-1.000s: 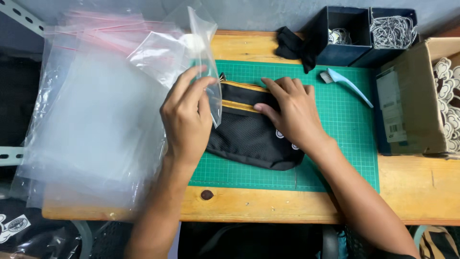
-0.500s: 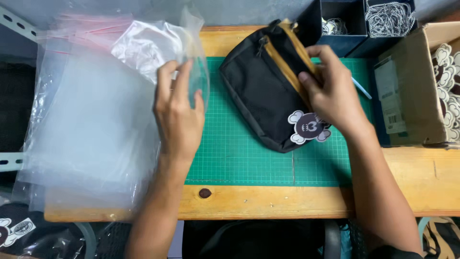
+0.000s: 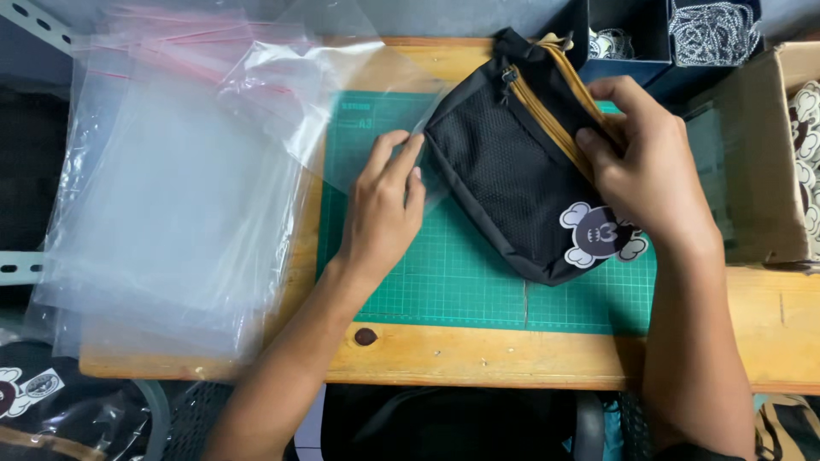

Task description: The person attaches a small fabric strap to a black pouch, then affixes a cartoon bear sticker to the pouch's front. They place the pouch into a clear plastic bag, add a small white tag, and seal the bag.

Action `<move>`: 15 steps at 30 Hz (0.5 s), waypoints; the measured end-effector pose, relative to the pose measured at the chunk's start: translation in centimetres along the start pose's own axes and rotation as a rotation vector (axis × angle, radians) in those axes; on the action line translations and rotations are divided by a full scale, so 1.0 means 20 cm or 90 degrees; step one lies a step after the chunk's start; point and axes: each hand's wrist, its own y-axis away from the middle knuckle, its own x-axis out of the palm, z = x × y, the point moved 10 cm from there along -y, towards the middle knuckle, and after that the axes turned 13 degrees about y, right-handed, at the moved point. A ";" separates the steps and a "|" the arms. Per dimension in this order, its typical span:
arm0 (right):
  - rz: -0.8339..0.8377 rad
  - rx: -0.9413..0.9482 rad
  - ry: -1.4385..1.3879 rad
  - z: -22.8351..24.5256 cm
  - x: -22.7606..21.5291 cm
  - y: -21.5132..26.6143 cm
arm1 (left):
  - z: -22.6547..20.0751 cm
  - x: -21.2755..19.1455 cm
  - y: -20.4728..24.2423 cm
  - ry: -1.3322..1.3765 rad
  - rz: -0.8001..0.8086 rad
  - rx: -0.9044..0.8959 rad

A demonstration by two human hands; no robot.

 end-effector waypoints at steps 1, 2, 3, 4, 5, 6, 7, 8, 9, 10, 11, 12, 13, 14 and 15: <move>0.001 0.000 -0.001 0.01 0.01 0.01 | 0.00 0.00 0.00 -0.001 0.000 -0.001; -0.013 0.001 0.002 0.01 0.00 0.01 | 0.00 -0.01 0.00 0.008 -0.007 -0.004; -0.027 0.003 0.006 0.02 -0.01 0.02 | 0.00 -0.02 -0.01 0.016 -0.015 -0.007; -0.028 0.002 0.005 0.01 -0.02 0.02 | 0.00 -0.03 -0.01 0.015 -0.015 -0.006; -0.064 -0.024 0.033 0.03 -0.05 0.03 | 0.00 -0.03 -0.01 0.011 -0.025 0.000; -0.099 -0.050 0.062 0.04 -0.08 0.04 | -0.01 -0.04 0.00 0.007 -0.034 0.005; -0.100 -0.050 0.061 0.06 -0.08 0.04 | -0.01 -0.05 -0.01 0.007 -0.034 0.005; -0.082 -0.035 0.060 0.06 -0.07 0.04 | -0.02 -0.06 -0.01 0.018 -0.038 0.005; -0.064 -0.021 0.059 0.06 -0.06 0.05 | -0.02 -0.07 -0.02 0.029 -0.043 0.004; -0.064 -0.020 0.059 0.05 -0.05 0.05 | -0.02 -0.07 -0.02 0.029 -0.042 0.004; -0.083 -0.030 0.081 0.05 -0.05 0.05 | -0.02 -0.08 -0.03 0.024 -0.046 0.005; -0.100 -0.040 0.104 0.05 -0.06 0.05 | -0.03 -0.09 -0.03 0.020 -0.052 0.005; -0.100 -0.039 0.104 0.05 -0.06 0.06 | -0.02 -0.09 -0.02 0.020 -0.051 0.004; -0.107 -0.042 0.111 0.05 -0.06 0.06 | -0.02 -0.09 -0.02 0.014 -0.053 0.008; -0.115 -0.045 0.118 0.05 -0.07 0.06 | -0.02 -0.09 -0.03 0.008 -0.054 0.012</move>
